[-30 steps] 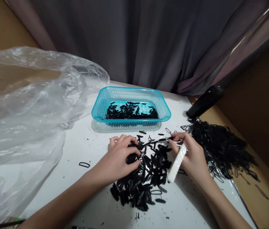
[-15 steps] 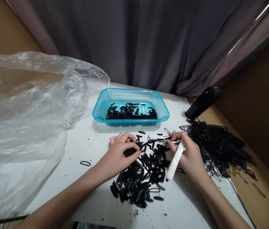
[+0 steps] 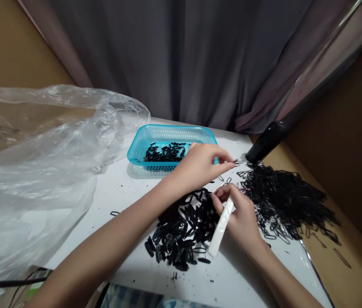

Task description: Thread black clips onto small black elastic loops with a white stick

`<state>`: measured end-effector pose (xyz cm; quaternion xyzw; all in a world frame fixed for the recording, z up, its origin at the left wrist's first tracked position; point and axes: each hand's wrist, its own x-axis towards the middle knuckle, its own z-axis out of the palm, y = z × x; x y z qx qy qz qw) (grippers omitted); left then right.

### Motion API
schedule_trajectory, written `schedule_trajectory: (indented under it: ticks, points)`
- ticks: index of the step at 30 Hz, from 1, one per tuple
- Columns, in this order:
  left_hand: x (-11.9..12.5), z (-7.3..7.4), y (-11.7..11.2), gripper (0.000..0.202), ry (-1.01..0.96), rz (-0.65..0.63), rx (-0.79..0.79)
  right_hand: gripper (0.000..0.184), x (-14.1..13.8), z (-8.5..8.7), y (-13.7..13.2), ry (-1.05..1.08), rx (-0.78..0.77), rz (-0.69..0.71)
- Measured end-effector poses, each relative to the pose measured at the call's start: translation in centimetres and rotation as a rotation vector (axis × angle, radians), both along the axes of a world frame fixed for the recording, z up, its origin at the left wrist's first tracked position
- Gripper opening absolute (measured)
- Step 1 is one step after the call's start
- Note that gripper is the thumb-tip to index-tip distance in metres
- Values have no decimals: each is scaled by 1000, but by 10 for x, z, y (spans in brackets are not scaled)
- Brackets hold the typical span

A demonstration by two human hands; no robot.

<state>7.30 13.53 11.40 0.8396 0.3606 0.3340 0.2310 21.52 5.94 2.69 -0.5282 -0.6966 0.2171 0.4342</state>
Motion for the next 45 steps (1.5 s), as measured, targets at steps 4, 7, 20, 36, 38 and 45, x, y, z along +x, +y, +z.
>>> schedule_trajectory:
  ticks: [4,7,20,36,38,45]
  points:
    - [57,8,16,17,246,-220,85,10,4,-4,4,-2,18,-3]
    - [65,5,20,21,256,-217,109,8,6,-3,4,-2,25,-10]
    - [-70,-37,-12,24,558,-473,-155,18,1,2,-2,-170,-181,318]
    - [-86,-50,-22,23,570,-417,-159,22,16,1,3,-401,-249,408]
    - [-85,-52,-22,12,564,-419,-142,22,17,2,4,-403,-239,402]
    - [-64,-59,-20,11,577,-384,-70,17,19,7,7,-409,-221,312]
